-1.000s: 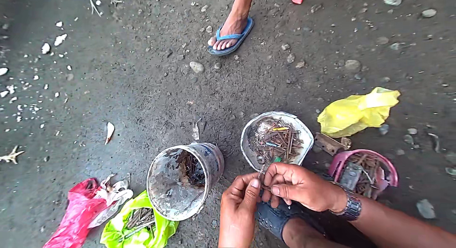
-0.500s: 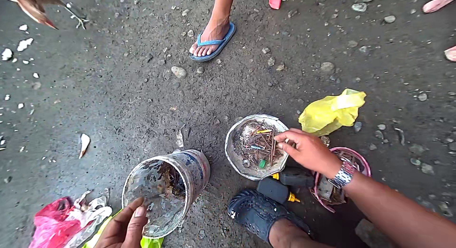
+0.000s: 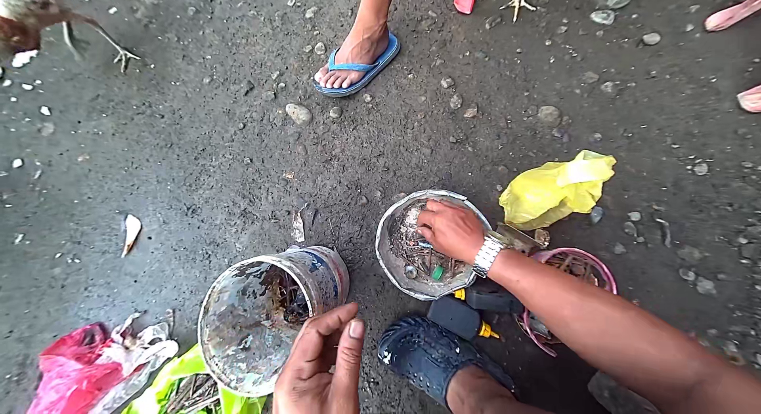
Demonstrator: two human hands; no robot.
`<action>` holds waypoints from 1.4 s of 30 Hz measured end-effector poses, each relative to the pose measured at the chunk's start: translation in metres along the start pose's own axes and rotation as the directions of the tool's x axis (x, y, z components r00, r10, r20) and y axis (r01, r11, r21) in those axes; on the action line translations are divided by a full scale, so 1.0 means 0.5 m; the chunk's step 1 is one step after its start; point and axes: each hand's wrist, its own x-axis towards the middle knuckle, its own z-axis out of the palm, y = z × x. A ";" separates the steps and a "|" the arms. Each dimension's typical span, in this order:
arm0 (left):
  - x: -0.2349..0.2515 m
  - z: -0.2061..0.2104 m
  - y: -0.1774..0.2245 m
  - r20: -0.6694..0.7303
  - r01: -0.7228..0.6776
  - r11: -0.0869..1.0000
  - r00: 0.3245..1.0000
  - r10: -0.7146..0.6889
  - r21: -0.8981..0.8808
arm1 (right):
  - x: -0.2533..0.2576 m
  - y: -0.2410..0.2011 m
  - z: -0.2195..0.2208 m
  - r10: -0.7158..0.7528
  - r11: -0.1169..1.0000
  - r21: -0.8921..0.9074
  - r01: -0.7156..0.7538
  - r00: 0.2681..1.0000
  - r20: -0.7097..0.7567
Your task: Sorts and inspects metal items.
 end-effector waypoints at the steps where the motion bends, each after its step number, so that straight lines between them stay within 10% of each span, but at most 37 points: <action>1: 0.000 0.007 -0.002 0.000 0.018 0.999 1.000 -0.018 -0.030 | -0.010 0.003 -0.005 0.003 0.994 0.113 0.008 0.996 -0.092; 4: 0.009 0.033 -0.015 0.010 0.101 0.991 0.995 -0.101 -0.091 | -0.053 -0.003 -0.042 0.147 0.854 0.518 -0.038 0.974 -0.171; 7: 0.035 0.086 -0.040 0.039 0.154 0.983 0.988 -0.151 -0.096 | -0.103 -0.014 -0.070 0.263 0.373 0.917 -0.138 0.964 0.038; 11: 0.059 0.169 -0.058 0.185 0.205 0.976 0.964 -0.189 -0.071 | -0.146 -0.033 -0.075 0.195 -0.057 0.969 -0.241 0.949 0.248; 34: 0.044 0.205 -0.057 0.337 0.401 0.881 0.889 -0.308 -0.250 | -0.159 -0.028 -0.060 0.035 0.021 0.993 -0.120 0.992 0.119; 42: 0.039 0.185 -0.033 0.478 0.668 0.401 0.736 -0.479 -0.627 | -0.152 -0.012 -0.054 -0.109 -0.237 0.936 -0.259 0.965 0.239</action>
